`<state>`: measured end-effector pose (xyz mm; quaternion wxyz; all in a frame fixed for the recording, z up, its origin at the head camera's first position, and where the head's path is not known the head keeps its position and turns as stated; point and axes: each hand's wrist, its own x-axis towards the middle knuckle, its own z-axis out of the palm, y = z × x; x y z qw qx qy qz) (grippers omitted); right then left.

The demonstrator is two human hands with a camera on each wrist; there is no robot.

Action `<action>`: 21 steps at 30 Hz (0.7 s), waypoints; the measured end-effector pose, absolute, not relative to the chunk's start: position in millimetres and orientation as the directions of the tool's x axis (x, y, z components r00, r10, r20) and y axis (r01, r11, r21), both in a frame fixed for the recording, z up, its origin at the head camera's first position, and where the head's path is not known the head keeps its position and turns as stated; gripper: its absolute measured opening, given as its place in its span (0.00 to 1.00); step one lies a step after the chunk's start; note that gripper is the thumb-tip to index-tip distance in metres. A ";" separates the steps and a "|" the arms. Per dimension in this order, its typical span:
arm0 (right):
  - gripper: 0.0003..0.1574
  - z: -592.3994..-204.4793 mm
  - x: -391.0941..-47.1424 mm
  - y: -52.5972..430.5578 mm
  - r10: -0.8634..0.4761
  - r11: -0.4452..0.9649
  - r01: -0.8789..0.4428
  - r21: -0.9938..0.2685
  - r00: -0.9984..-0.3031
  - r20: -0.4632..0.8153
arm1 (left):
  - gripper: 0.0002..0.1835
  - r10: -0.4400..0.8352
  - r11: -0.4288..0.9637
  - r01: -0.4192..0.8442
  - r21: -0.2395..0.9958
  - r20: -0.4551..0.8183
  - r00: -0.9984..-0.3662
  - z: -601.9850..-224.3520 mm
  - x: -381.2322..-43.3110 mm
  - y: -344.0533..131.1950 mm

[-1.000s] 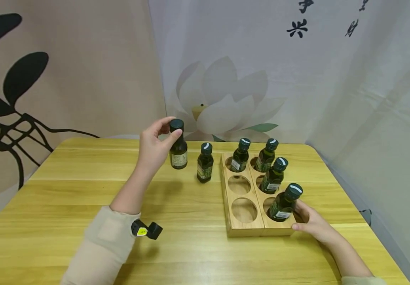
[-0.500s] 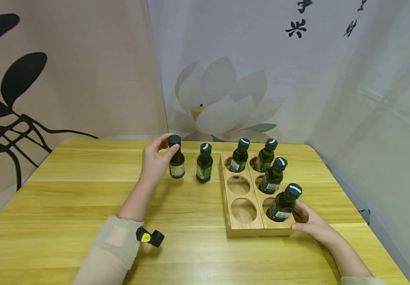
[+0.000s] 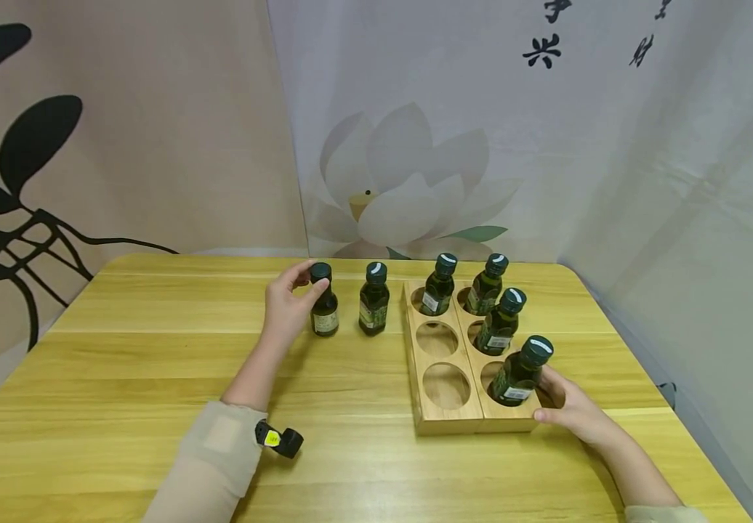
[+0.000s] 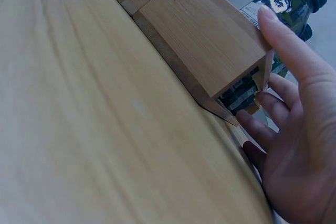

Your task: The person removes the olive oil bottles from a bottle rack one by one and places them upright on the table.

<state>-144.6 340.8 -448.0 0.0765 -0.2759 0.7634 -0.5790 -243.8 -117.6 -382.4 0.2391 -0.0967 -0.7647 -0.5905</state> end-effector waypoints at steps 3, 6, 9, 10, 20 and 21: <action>0.50 -448.0 -144.5 340.6 -0.511 0.178 -0.333 -0.926 -0.836 0.202 | 0.21 -0.131 0.288 0.427 0.857 0.477 -0.869 -386.2 -244.5 -118.7; 0.50 -447.5 -144.9 340.3 -0.514 0.176 -0.336 -0.925 -0.833 0.205 | 0.22 -0.131 0.302 0.412 0.859 0.466 -0.875 -386.1 -244.4 -120.5; 0.50 -448.0 -145.2 340.8 -0.516 0.176 -0.337 -0.925 -0.832 0.205 | 0.24 -0.129 0.313 0.387 0.867 0.443 -0.887 -384.5 -244.0 -121.7; 0.49 -448.2 -145.3 340.9 -0.516 0.175 -0.336 -0.925 -0.832 0.204 | 0.25 -0.130 0.313 0.384 0.869 0.440 -0.889 -383.3 -243.9 -121.9; 0.49 -448.3 -145.1 341.3 -0.519 0.165 -0.335 -0.928 -0.829 0.207 | 0.27 -0.155 0.294 0.543 0.787 0.599 -0.785 -340.5 -223.1 -103.5; 0.48 -448.3 -145.2 341.2 -0.520 0.164 -0.335 -0.928 -0.829 0.208 | 0.26 -0.158 0.281 0.554 0.784 0.607 -0.779 -333.0 -217.5 -99.6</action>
